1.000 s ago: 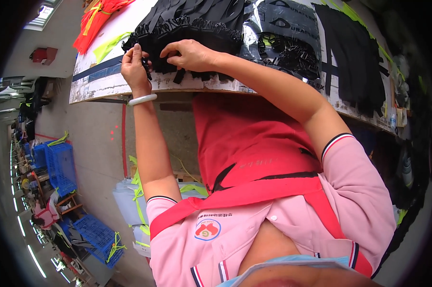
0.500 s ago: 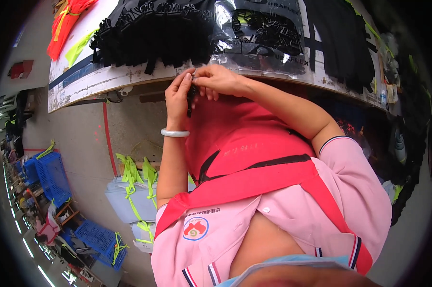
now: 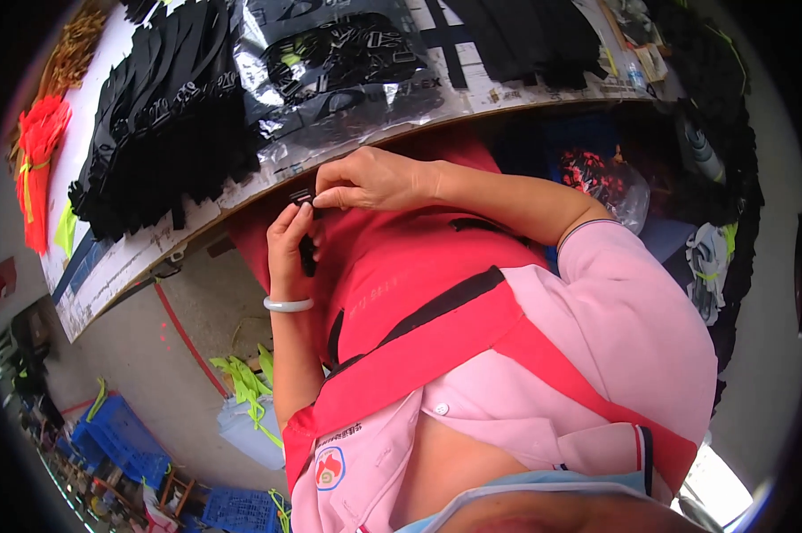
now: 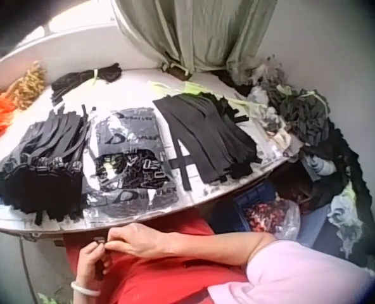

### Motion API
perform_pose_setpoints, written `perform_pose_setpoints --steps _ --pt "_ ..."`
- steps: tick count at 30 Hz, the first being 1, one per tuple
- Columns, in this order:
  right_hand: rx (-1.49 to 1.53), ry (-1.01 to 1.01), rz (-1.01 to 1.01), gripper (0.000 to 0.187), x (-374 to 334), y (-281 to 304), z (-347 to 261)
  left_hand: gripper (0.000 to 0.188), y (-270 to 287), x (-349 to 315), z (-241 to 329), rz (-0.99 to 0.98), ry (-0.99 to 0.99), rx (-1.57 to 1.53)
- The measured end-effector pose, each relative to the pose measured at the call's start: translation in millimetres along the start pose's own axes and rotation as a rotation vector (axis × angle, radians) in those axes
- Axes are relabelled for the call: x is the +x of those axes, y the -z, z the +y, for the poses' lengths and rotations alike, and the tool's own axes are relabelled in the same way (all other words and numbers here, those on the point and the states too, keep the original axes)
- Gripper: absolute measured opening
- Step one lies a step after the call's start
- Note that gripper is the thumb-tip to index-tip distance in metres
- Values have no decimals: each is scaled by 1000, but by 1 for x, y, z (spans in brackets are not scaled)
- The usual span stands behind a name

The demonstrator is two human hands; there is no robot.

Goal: Attaching plastic buckles to black fabric straps at a workbench.

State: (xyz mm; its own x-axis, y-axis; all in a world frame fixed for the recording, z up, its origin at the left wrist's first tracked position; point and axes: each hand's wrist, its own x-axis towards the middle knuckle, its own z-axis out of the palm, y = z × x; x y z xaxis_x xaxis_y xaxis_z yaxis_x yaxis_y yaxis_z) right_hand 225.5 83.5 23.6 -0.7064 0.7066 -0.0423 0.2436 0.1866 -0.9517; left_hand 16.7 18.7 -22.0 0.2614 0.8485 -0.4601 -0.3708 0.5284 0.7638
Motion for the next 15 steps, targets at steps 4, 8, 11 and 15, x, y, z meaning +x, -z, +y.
perform_pose_setpoints --steps 4,8,11,15 --pt "-364 84 573 13 -38 68 -2 25 8 2 -13 -279 165 -1025" --pt "-922 -139 617 22 -76 132 44 25 -2 0 -35 -139 297 -950" --pt "-1147 -132 595 25 -86 132 85 26 -17 1 -41 -73 383 -784" --pt "-1008 1 763 19 -83 133 98 26 -14 10 -34 -200 382 -793"
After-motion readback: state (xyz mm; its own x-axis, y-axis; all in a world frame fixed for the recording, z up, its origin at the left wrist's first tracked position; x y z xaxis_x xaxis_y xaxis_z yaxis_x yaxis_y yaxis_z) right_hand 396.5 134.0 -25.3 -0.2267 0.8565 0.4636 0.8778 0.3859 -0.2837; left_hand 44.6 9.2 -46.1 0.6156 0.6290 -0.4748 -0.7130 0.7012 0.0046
